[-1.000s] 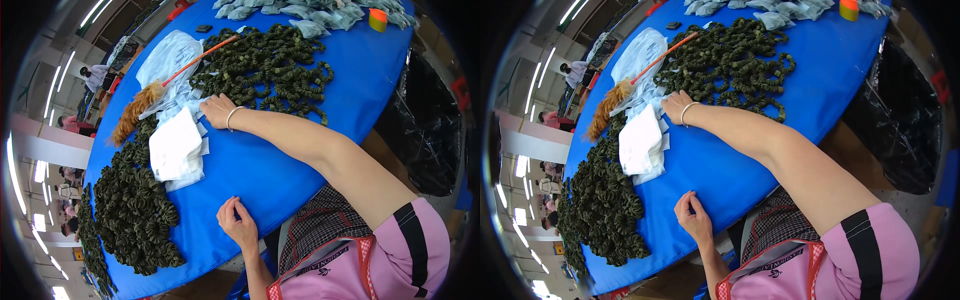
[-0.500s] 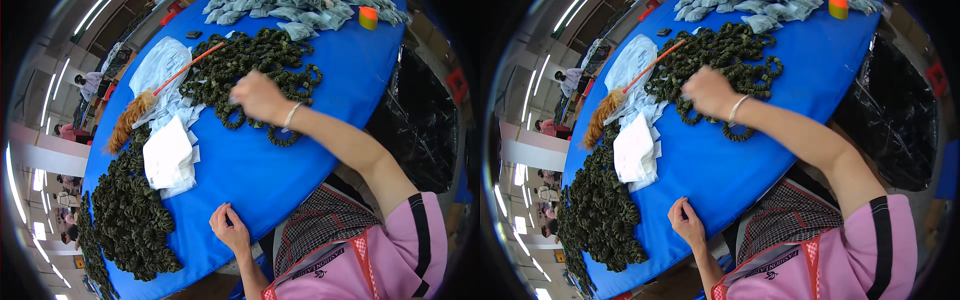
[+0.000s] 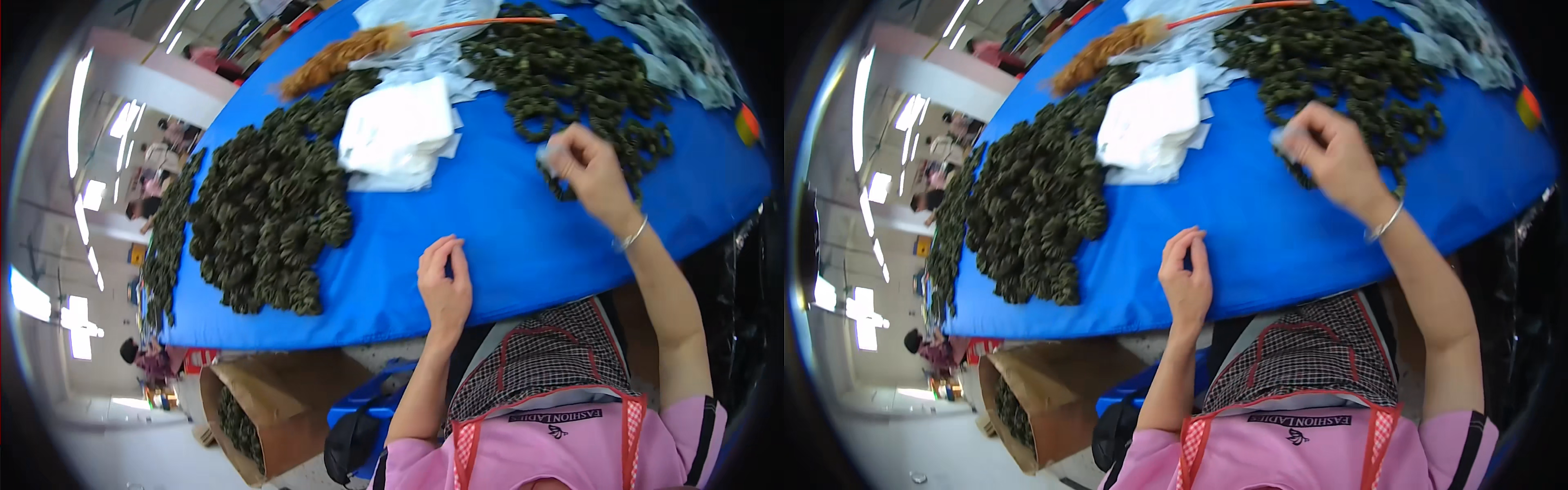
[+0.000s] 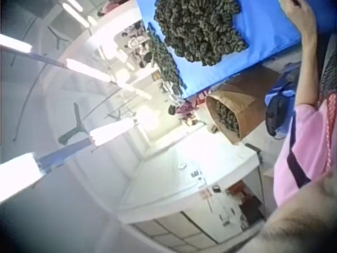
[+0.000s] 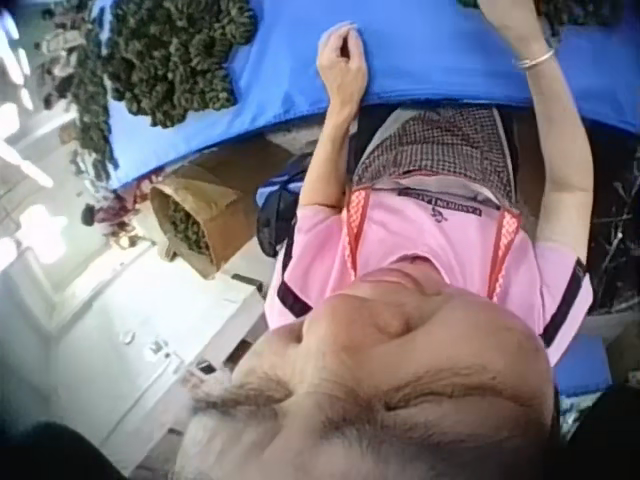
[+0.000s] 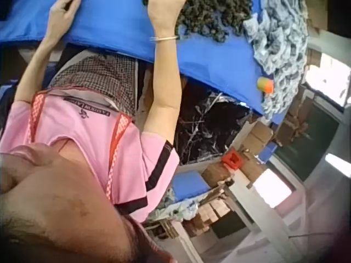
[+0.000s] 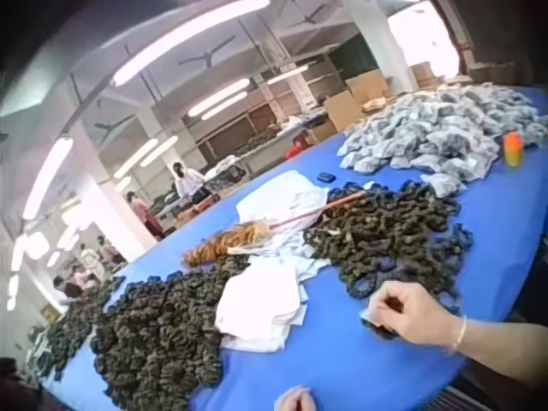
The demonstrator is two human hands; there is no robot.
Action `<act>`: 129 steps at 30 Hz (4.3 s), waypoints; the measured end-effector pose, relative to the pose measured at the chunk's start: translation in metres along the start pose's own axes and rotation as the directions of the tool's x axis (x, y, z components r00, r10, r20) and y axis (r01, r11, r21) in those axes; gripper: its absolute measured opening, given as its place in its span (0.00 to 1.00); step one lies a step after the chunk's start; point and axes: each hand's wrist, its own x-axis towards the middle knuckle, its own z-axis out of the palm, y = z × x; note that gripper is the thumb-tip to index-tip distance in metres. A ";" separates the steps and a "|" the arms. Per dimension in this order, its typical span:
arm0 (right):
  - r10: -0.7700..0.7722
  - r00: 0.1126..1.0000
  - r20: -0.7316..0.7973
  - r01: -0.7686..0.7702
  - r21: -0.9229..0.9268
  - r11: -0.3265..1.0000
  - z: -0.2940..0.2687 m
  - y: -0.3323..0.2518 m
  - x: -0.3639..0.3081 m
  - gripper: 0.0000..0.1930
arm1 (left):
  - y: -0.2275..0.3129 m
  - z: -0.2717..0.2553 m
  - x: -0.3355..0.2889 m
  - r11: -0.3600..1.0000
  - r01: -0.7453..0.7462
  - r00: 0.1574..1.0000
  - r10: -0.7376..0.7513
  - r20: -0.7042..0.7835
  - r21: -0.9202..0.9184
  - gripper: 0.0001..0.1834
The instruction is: The person packs green, coiled hair scrunchies into small clear plastic bags at a blue-covered table. They pick up a scrunchie, place it into a bag, and set the filled bag aside, repeating this process continuously. The person also uses a feather duster to sweep loose items on the table.
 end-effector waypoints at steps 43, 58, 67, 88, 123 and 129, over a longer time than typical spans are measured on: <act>-0.309 0.951 0.021 0.295 -0.374 0.879 0.086 -0.025 -0.067 0.11 | 0.029 0.007 -0.013 0.401 0.565 0.825 -0.291 0.484 -0.721 0.19; -0.054 0.998 -0.025 0.048 -0.198 0.979 0.034 0.016 -0.060 0.13 | -0.065 0.020 0.186 0.928 -0.053 0.994 0.084 -0.068 0.368 0.10; -0.090 0.996 -0.027 0.082 -0.224 0.971 0.033 0.020 -0.060 0.13 | -0.065 0.020 0.205 0.921 0.077 0.997 -0.079 -0.012 0.381 0.11; -0.168 0.958 0.233 0.150 0.093 0.984 0.035 -0.049 -0.102 0.26 | 0.022 0.010 -0.006 0.932 -0.337 0.911 0.359 0.201 -0.137 0.09; 0.064 0.988 0.139 0.036 -0.616 0.787 0.049 -0.027 -0.083 0.28 | 0.056 0.000 0.007 0.895 -0.446 0.846 0.416 0.334 0.015 0.01; 0.303 0.948 -0.093 -0.285 0.172 0.943 0.037 0.006 -0.075 0.11 | 0.056 -0.006 -0.011 0.933 -0.338 0.938 0.322 0.130 0.123 0.31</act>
